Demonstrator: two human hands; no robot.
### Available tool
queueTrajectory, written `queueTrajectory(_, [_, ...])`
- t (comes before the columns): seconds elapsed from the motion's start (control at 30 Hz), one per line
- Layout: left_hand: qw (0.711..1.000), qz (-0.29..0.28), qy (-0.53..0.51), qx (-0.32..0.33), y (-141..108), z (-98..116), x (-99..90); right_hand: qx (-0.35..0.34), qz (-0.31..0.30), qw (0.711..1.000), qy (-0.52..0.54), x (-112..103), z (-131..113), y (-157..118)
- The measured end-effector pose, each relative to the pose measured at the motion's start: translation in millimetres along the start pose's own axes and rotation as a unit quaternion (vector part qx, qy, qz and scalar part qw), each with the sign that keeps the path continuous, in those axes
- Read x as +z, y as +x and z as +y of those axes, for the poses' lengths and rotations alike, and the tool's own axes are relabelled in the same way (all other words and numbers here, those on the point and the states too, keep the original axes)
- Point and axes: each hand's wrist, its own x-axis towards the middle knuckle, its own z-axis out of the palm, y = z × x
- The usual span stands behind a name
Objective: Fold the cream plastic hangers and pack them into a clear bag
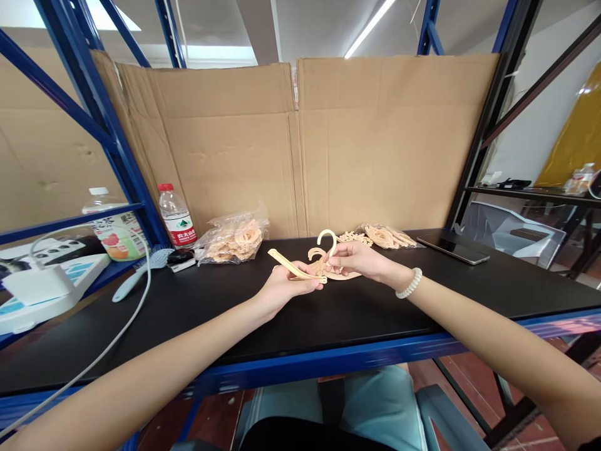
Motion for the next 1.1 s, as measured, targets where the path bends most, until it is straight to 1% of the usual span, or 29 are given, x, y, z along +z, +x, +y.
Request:
queueTrajectory(0.23, [0.999,0.014,0.029,0.039,-3,-2,-1.1,-0.002,-0.016,1.000,-0.022,14,-4,-9])
queueTrajectory(0.33, [0.997,0.029,0.044,0.063,-3,-2,-1.6,0.004,-0.028,1.000,-0.012,17,-5,-11])
queueTrajectory(0.47, [0.994,0.041,0.066,0.077,-2,-2,-1.2,0.028,-0.040,0.999,0.018,20,-6,-12])
queueTrajectory(0.63, [0.992,0.043,0.083,0.084,-4,-1,0.6,0.063,-0.058,0.995,0.058,21,-8,-13])
queueTrajectory(0.73, [0.988,0.051,0.106,0.103,-4,-1,1.2,0.073,-0.059,0.993,0.076,20,-8,-13])
queueTrajectory(0.87, [0.985,0.043,0.110,0.123,-4,-1,0.8,0.076,-0.056,0.992,0.088,20,-8,-13])
queueTrajectory(1.1, [0.985,0.033,0.108,0.133,-4,0,0.4,0.068,-0.063,0.990,0.102,19,-5,-11])
